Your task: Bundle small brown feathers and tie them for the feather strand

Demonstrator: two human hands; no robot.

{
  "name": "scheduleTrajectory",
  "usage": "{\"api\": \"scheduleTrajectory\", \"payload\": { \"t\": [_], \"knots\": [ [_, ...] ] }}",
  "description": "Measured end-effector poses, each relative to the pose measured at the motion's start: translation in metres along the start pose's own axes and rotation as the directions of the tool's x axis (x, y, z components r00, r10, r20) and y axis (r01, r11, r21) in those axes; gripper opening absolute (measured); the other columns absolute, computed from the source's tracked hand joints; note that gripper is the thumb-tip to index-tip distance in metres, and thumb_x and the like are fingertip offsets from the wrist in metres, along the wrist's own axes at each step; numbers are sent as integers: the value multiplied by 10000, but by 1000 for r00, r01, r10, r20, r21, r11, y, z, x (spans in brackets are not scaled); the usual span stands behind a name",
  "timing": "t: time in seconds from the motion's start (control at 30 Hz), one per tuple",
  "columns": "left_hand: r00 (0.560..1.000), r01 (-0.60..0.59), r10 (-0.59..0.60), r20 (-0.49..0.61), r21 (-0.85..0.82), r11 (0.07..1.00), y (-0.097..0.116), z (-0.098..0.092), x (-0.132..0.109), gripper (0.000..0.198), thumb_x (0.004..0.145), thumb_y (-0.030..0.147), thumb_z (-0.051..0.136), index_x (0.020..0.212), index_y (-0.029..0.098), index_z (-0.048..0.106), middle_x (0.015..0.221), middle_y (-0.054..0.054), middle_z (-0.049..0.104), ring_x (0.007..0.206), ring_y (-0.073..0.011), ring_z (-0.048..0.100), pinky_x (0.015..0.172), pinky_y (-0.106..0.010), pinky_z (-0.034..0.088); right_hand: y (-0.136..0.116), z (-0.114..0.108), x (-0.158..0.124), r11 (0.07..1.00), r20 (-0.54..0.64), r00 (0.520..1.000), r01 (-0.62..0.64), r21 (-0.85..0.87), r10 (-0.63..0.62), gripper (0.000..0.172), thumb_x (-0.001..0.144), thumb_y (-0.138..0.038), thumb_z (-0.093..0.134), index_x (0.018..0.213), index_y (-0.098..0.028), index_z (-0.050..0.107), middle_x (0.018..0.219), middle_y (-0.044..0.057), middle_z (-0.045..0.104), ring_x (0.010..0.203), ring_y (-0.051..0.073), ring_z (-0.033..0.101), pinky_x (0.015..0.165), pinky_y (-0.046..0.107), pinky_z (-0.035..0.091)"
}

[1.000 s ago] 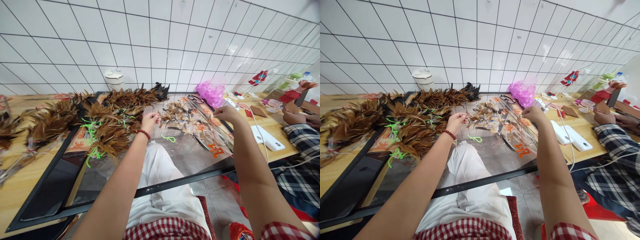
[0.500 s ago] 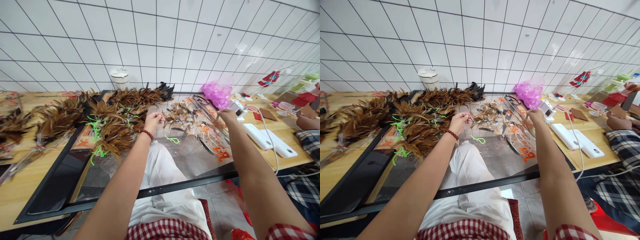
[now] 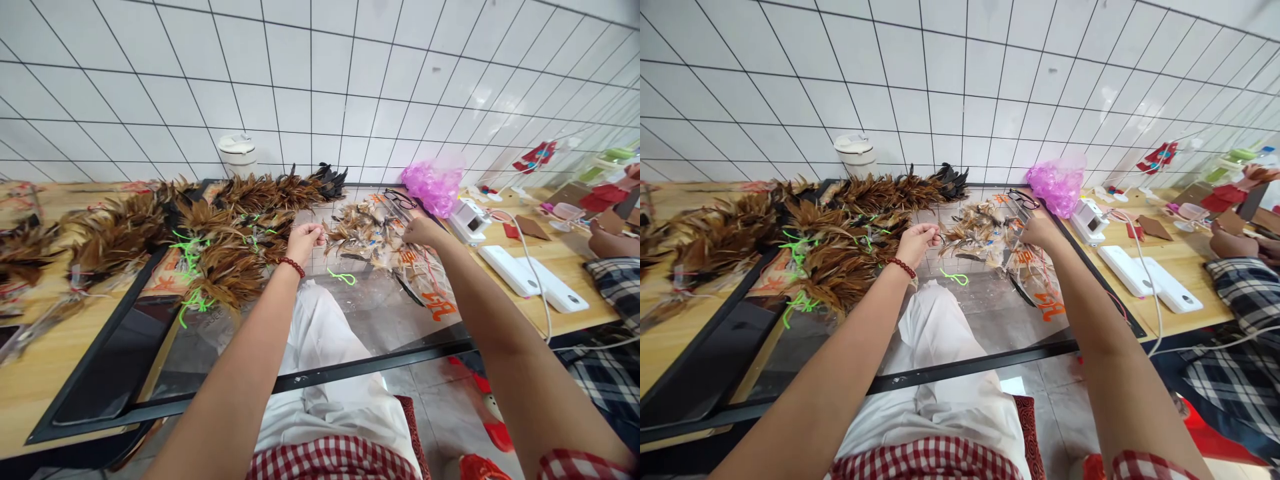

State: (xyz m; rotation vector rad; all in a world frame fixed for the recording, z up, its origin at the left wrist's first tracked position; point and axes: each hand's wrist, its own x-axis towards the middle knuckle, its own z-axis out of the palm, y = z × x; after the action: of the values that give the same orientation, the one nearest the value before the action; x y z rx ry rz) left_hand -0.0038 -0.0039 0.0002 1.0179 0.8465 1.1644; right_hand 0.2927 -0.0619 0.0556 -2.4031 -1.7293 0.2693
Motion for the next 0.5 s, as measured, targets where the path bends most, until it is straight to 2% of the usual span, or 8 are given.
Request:
{"api": "scheduleTrajectory", "payload": {
  "t": [0.1, 0.17, 0.23, 0.27, 0.33, 0.4, 0.5],
  "knots": [
    [1000, 5, -5, 0, -10, 1000, 1, 0, 0, 58, 762, 56, 590, 732, 98, 617, 669, -22, 608, 534, -72, 555, 575, -234, 465, -3, -15, -3, 941, 32, 998, 48, 335, -62, 255, 774, -374, 643, 918, -167, 678, 727, 44, 667, 638, 144, 598, 582, 244, 466],
    [1000, 8, -8, 1, -19, 1000, 0, 0, 0, 54, 760, 59, 596, 730, 99, 615, 664, -15, 603, 535, -68, 555, 573, -225, 465, 0, -27, -7, 897, -1, 996, 79, 434, -87, 431, 754, -411, 669, 1106, -167, 620, 806, 52, 680, 638, 144, 606, 573, 251, 471],
    [1000, 7, -7, 1, -23, 1000, 0, 0, 1, 55, 760, 60, 596, 729, 100, 615, 654, -8, 599, 533, -65, 553, 567, -216, 463, 5, -35, -10, 939, -63, 995, 91, 332, -75, 500, 684, -404, 724, 1110, -163, 621, 796, 43, 673, 642, 155, 603, 564, 257, 456],
    [1000, 7, -7, 0, -23, 1000, -1, 1, 1, 56, 761, 60, 594, 729, 101, 616, 650, -6, 598, 532, -64, 553, 564, -212, 462, 8, -36, -12, 967, -74, 994, 95, 237, -80, 452, 665, -397, 728, 1046, -166, 652, 776, 35, 668, 647, 159, 598, 563, 258, 444],
    [1000, 7, -7, -1, -21, 1000, -1, 1, 1, 53, 759, 63, 597, 730, 102, 618, 646, -6, 600, 533, -65, 553, 561, -210, 462, 12, -34, -16, 991, -4, 992, 125, 51, -125, 302, 662, -371, 705, 900, -185, 698, 746, 22, 667, 666, 164, 591, 574, 257, 425],
    [1000, 8, -8, -1, -20, 1000, -1, 0, 1, 40, 752, 70, 612, 730, 103, 619, 647, -7, 603, 535, -66, 553, 564, -212, 464, 15, -26, -18, 980, 96, 978, 190, -62, -183, 201, 681, -299, 656, 849, -204, 715, 743, 14, 673, 680, 161, 588, 598, 253, 417],
    [1000, 6, -6, 1, -19, 1000, -1, 0, 1, 30, 743, 78, 631, 730, 102, 620, 649, -10, 608, 536, -68, 554, 567, -218, 465, 18, -9, -20, 945, 137, 950, 299, -133, -281, 257, 670, -194, 593, 895, -210, 714, 767, 15, 674, 678, 146, 579, 609, 240, 403]
  ]
}}
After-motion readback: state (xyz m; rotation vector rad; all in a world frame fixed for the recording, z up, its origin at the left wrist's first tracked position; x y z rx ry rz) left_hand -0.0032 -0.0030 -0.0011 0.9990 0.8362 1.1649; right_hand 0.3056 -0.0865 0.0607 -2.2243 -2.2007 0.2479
